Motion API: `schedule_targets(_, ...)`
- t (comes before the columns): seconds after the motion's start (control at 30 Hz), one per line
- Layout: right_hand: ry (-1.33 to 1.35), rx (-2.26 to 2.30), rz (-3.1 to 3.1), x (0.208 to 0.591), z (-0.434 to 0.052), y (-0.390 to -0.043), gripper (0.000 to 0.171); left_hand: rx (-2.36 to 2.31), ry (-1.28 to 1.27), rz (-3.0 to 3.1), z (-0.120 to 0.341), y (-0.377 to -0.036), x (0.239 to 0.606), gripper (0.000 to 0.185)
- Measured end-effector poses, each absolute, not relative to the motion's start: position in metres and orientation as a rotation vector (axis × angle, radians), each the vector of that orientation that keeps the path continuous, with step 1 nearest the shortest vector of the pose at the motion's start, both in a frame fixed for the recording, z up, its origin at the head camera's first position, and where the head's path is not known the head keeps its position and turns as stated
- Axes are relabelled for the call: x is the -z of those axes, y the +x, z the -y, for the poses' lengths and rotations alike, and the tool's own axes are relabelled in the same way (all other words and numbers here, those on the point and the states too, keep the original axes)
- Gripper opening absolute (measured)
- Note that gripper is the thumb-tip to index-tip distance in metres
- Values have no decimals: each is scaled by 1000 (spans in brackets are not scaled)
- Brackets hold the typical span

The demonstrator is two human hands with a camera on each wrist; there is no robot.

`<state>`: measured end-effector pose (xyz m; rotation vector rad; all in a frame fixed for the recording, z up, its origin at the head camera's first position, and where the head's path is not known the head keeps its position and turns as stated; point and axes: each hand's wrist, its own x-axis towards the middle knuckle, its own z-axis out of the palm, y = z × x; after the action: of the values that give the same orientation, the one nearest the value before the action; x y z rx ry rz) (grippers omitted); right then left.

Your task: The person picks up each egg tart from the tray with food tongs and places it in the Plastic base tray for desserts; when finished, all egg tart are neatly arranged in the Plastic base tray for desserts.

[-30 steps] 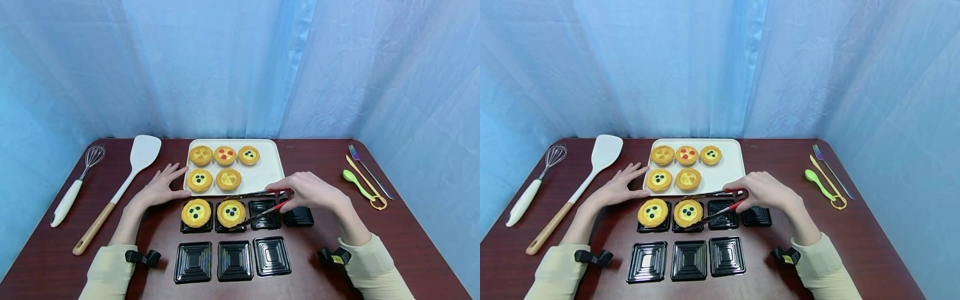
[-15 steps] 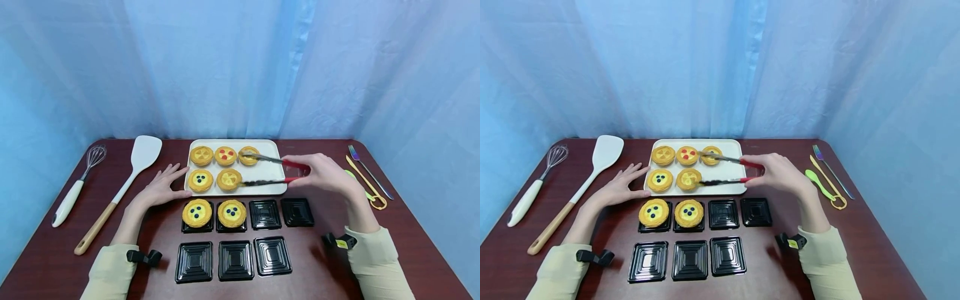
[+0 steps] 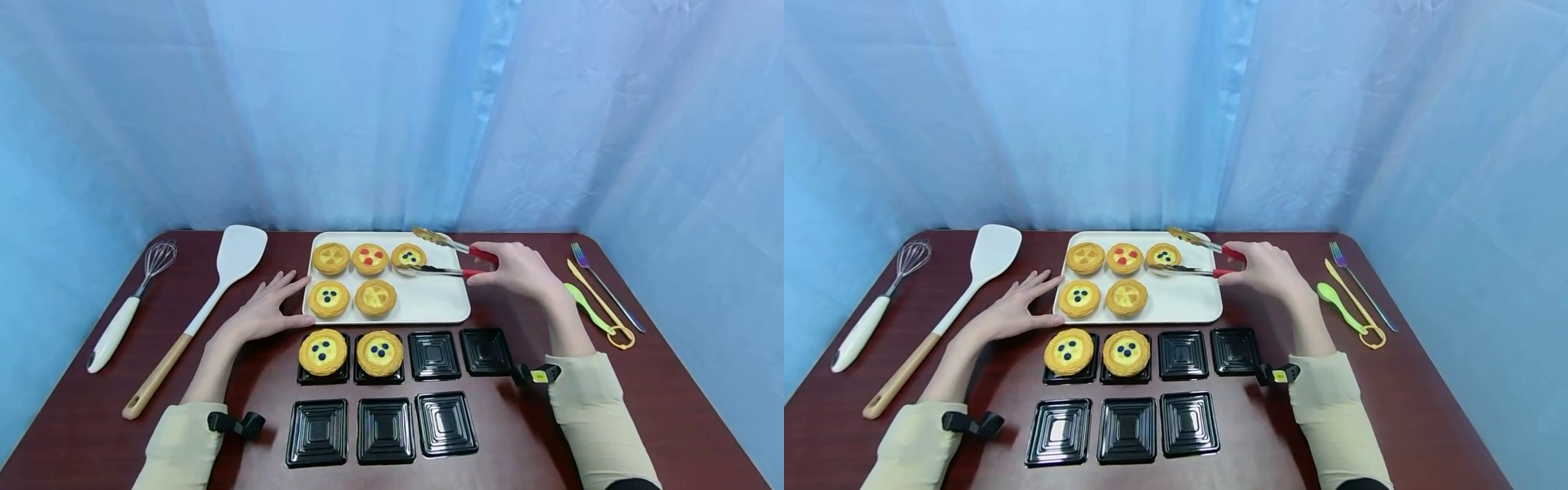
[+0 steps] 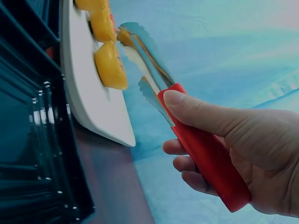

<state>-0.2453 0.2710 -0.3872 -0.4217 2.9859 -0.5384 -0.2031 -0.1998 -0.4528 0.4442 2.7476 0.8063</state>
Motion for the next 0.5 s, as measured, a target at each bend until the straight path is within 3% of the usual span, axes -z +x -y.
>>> schedule_targets(0.5,-488,440,-2995,398,-263,-248,71,-794,452,-2750,201,-206,450,93)
